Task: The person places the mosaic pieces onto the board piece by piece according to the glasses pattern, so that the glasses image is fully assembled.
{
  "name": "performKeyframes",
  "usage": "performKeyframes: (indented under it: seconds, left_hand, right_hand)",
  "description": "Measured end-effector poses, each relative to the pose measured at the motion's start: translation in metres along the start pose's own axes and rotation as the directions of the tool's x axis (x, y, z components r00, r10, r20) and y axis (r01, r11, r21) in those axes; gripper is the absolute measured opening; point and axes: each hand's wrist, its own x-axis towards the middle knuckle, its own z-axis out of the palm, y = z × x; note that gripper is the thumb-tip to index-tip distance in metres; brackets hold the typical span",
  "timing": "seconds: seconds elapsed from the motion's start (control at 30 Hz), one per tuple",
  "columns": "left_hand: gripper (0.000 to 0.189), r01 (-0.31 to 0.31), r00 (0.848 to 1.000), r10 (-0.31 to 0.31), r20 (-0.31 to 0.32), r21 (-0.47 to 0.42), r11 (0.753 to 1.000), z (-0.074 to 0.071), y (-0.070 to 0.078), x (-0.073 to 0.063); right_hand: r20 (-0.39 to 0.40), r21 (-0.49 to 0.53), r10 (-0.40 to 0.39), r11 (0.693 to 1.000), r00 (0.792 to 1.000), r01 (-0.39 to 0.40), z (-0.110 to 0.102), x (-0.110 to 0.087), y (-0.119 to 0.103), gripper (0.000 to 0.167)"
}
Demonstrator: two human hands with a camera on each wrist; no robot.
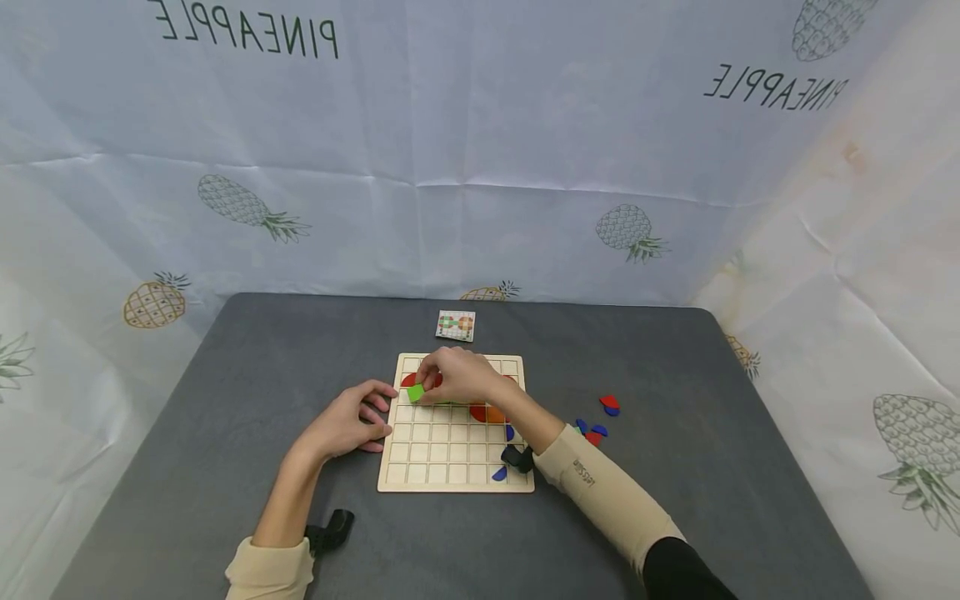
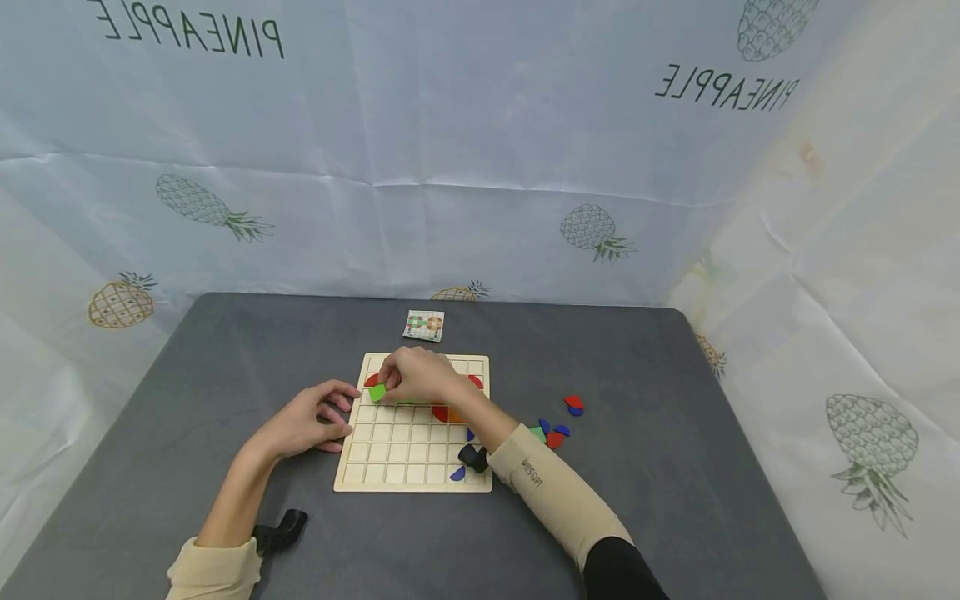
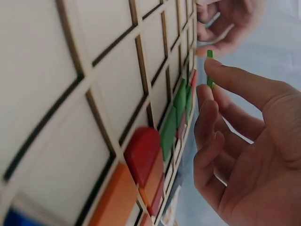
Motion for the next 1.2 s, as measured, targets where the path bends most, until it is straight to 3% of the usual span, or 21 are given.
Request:
performKeyframes:
  seconds: [0.37,0.77,1.2]
  left_hand:
    - [0.054,-0.010,1.000,0.010,-0.001,0.000,1.000,-0.001,-0.001,0.000]
    - [0.055,-0.002,1.000,0.002,-0.005,-0.002,1.000,0.000,-0.001,-0.001]
    - [0.055,-0.004,1.000,0.004,-0.009,-0.001,1.000,0.001,0.000,-0.001]
  right_hand:
    - [-0.034,-0.125,0.069,0.990,0.997,-0.073,0.013,0.012,-0.011,0.026]
    - [-0.022,-0.074,0.056,0.996,0.998,-0.057,0.012,0.007,-0.013,0.020]
    - [-0.068,0.064,0.023,0.998,0.997,-0.018,-0.007,-0.030,0.005,0.020]
